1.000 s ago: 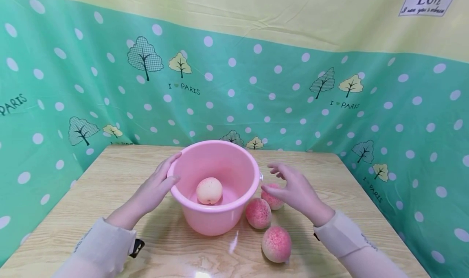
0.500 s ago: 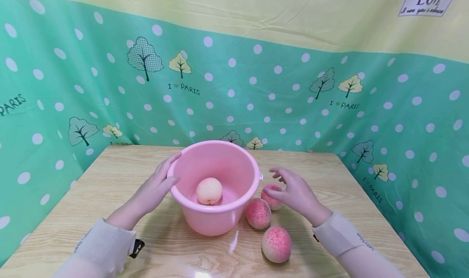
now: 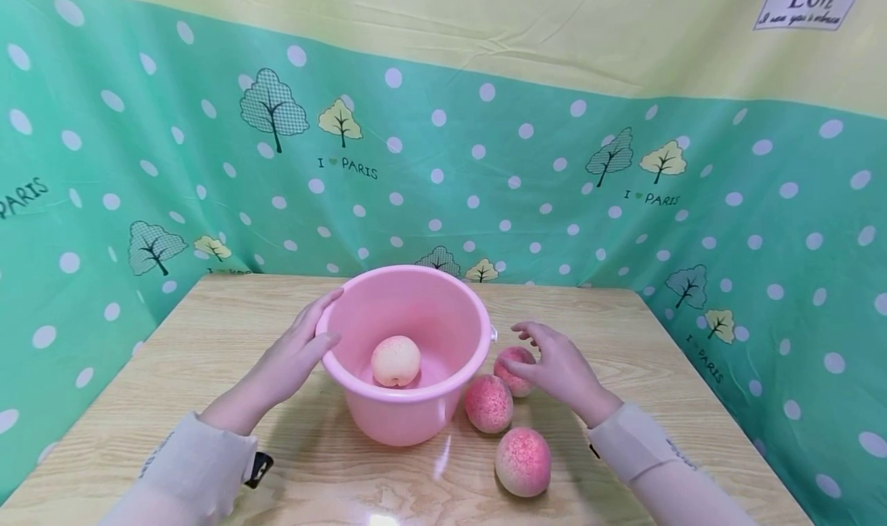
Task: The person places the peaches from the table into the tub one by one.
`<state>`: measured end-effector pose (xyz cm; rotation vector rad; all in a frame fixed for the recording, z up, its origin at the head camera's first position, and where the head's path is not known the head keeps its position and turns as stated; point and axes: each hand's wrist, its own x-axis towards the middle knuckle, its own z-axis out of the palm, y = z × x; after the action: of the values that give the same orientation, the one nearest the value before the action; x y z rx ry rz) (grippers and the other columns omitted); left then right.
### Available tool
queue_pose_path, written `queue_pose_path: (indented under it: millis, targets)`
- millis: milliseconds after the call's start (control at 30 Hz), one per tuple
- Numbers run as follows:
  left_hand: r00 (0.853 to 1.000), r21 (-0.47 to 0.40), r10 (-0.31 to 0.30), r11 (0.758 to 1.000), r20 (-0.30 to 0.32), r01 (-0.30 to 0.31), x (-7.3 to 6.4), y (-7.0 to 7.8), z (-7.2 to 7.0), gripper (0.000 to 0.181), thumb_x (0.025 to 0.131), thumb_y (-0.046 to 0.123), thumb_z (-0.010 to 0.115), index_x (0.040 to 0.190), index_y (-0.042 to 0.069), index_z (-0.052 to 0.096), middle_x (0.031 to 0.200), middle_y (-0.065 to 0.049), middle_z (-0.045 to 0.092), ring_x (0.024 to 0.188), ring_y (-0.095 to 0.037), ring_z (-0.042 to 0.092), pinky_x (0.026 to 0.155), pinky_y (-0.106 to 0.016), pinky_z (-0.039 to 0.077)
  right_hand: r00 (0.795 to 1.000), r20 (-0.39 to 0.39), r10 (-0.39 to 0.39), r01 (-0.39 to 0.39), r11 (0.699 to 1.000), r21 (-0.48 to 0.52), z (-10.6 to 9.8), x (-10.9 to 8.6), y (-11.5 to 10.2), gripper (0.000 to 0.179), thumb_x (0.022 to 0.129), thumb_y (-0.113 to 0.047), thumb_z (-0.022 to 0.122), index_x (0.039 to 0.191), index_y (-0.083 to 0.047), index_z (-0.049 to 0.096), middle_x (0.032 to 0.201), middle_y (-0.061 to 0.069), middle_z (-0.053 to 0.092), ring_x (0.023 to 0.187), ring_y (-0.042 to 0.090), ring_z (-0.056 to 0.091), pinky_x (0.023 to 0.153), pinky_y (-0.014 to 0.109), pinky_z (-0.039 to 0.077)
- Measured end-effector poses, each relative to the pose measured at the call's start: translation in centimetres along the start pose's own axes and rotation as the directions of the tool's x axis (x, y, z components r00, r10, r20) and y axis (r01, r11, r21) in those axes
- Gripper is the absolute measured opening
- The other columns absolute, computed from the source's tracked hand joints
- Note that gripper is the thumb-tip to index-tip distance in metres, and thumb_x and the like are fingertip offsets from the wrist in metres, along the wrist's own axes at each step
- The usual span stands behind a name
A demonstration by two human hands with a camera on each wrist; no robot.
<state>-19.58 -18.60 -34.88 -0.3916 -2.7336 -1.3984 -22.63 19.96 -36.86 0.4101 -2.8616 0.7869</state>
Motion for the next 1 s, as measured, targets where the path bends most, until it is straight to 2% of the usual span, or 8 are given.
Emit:
queue_pose_path:
  millis: [533, 767, 1000]
  targets:
    - [1.000, -0.019, -0.007, 1.000, 0.010, 0.007, 0.1, -0.1, -0.1, 0.063, 0.102, 0.027, 0.043, 0.159, 0.029, 0.017, 0.164, -0.010, 0.019, 0.146, -0.040, 0.027, 0.106, -0.071, 0.032, 0.999, 0.018, 0.036, -0.035, 0.999, -0.003, 1.1, 0.4, 1.1, 0.055, 0.084, -0.036, 0.076, 0.130, -0.010, 0.061, 0.120, 0.013, 0.066, 0.109, 0.033, 0.063, 0.091, 0.051, 0.052]
    - [1.000, -0.024, -0.012, 1.000, 0.012, 0.013, 0.1, -0.1, -0.1, 0.063, 0.102, 0.028, 0.043, 0.159, 0.030, 0.016, 0.164, -0.009, 0.019, 0.146, -0.040, 0.026, 0.106, -0.071, 0.032, 0.996, 0.046, 0.081, -0.082, 0.997, 0.008, 1.6, 0.6, 1.3, 0.055, 0.083, -0.038, 0.077, 0.128, -0.011, 0.062, 0.115, 0.009, 0.067, 0.093, 0.019, 0.061, 0.083, 0.040, 0.054]
    - [1.000, -0.022, -0.013, 1.000, 0.013, 0.013, 0.1, -0.1, -0.1, 0.063, 0.102, 0.029, 0.043, 0.159, 0.031, 0.017, 0.164, -0.009, 0.019, 0.146, -0.040, 0.027, 0.105, -0.071, 0.033, 0.993, 0.055, 0.108, -0.109, 0.994, 0.017, 2.1, 0.7, 1.6, 0.057, 0.082, -0.041, 0.078, 0.127, -0.009, 0.062, 0.111, 0.006, 0.066, 0.091, 0.018, 0.059, 0.081, 0.036, 0.054]
